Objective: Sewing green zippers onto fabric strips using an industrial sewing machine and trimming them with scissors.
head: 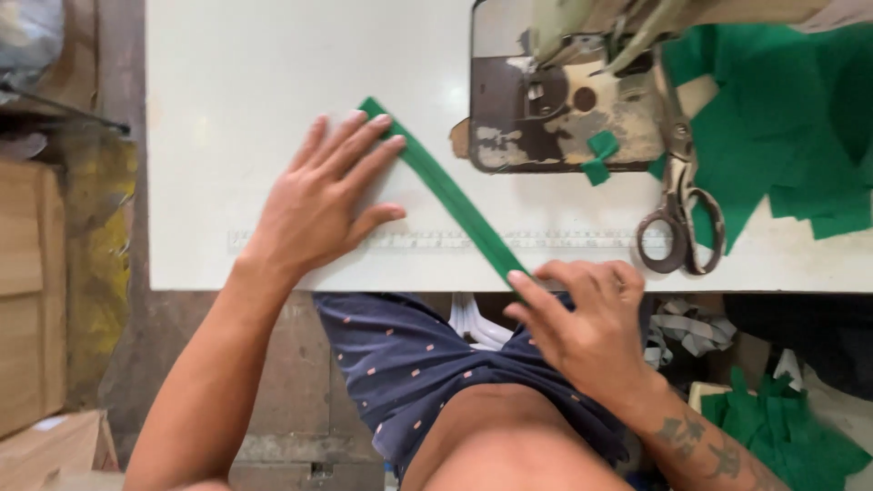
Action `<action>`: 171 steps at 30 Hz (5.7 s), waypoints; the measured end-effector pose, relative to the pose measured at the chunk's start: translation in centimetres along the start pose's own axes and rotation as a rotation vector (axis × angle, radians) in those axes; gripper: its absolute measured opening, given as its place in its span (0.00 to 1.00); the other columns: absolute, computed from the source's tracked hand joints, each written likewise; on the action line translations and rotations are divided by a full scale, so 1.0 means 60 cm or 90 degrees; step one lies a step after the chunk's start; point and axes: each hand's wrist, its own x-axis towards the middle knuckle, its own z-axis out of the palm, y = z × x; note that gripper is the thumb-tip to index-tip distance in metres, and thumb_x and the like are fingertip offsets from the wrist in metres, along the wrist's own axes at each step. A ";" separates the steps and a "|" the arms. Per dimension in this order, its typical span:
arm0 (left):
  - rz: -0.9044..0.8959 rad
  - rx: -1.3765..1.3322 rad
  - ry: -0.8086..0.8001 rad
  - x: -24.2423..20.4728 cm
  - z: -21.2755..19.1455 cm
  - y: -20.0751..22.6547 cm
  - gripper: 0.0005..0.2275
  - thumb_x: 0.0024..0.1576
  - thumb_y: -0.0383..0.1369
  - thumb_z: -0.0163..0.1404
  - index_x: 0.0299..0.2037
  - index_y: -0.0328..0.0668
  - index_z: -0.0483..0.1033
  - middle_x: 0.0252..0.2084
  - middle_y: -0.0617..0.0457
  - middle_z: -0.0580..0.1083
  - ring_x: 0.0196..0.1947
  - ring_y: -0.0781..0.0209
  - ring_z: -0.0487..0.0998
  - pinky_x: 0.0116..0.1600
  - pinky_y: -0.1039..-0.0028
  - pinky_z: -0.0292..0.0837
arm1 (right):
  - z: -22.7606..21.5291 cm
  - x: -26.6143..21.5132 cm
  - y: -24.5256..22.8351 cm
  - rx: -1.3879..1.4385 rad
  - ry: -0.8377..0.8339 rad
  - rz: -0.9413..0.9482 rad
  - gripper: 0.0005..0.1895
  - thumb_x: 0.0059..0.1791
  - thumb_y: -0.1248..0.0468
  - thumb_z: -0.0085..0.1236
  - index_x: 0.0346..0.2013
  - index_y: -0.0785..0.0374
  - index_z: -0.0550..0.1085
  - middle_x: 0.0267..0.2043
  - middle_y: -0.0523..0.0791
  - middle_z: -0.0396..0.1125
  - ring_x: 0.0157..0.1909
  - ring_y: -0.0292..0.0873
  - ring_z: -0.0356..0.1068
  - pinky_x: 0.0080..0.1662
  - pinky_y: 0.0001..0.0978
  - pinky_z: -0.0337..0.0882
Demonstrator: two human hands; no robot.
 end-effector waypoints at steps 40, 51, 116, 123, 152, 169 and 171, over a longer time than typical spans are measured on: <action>-0.356 -1.346 0.099 0.139 0.040 0.348 0.26 0.68 0.39 0.50 0.70 0.25 0.67 0.58 0.30 0.79 0.50 0.41 0.85 0.55 0.57 0.87 | -0.140 -0.148 0.029 0.457 -0.332 0.479 0.20 0.46 0.45 0.70 0.48 0.49 0.82 0.45 0.37 0.80 0.43 0.35 0.77 0.51 0.33 0.73; -0.312 -0.853 -0.050 0.029 -0.031 0.344 0.41 0.70 0.39 0.49 0.85 0.51 0.29 0.47 0.57 0.84 0.36 0.68 0.72 0.53 0.76 0.74 | -0.126 0.048 0.001 0.597 -0.146 0.308 0.06 0.52 0.62 0.67 0.43 0.58 0.83 0.52 0.45 0.72 0.47 0.37 0.71 0.50 0.29 0.71; -0.062 -0.563 0.077 0.036 -0.123 0.275 0.19 0.62 0.41 0.63 0.62 0.50 0.77 0.47 0.53 0.84 0.47 0.62 0.88 0.53 0.73 0.86 | -0.060 0.000 -0.018 0.934 0.022 0.428 0.07 0.52 0.67 0.67 0.39 0.68 0.77 0.38 0.54 0.80 0.46 0.56 0.86 0.50 0.43 0.91; -0.095 -0.617 0.084 0.043 -0.114 0.285 0.15 0.59 0.41 0.63 0.53 0.45 0.81 0.52 0.54 0.85 0.39 0.64 0.86 0.48 0.74 0.88 | -0.059 0.008 -0.024 0.828 0.042 0.375 0.05 0.53 0.64 0.68 0.41 0.61 0.80 0.41 0.44 0.80 0.48 0.36 0.80 0.77 0.50 0.78; -0.273 -0.778 0.052 0.064 -0.124 0.284 0.04 0.63 0.30 0.59 0.36 0.41 0.83 0.25 0.54 0.84 0.26 0.73 0.86 0.34 0.83 0.86 | -0.070 0.032 -0.045 0.785 -0.002 0.467 0.05 0.53 0.68 0.66 0.38 0.68 0.78 0.28 0.53 0.79 0.31 0.43 0.83 0.40 0.32 0.87; -0.380 -0.620 0.120 0.024 -0.094 0.161 0.05 0.65 0.31 0.62 0.37 0.40 0.85 0.29 0.55 0.82 0.27 0.71 0.80 0.33 0.81 0.78 | -0.045 -0.043 -0.045 0.842 -0.225 0.585 0.06 0.48 0.70 0.69 0.30 0.73 0.83 0.26 0.53 0.83 0.29 0.45 0.84 0.38 0.33 0.86; -0.387 -0.600 0.120 0.004 -0.072 0.151 0.05 0.65 0.31 0.62 0.37 0.41 0.85 0.28 0.55 0.82 0.25 0.71 0.78 0.31 0.81 0.74 | -0.035 -0.053 -0.043 0.789 -0.267 0.538 0.07 0.49 0.68 0.70 0.27 0.69 0.83 0.25 0.49 0.84 0.29 0.39 0.84 0.38 0.27 0.82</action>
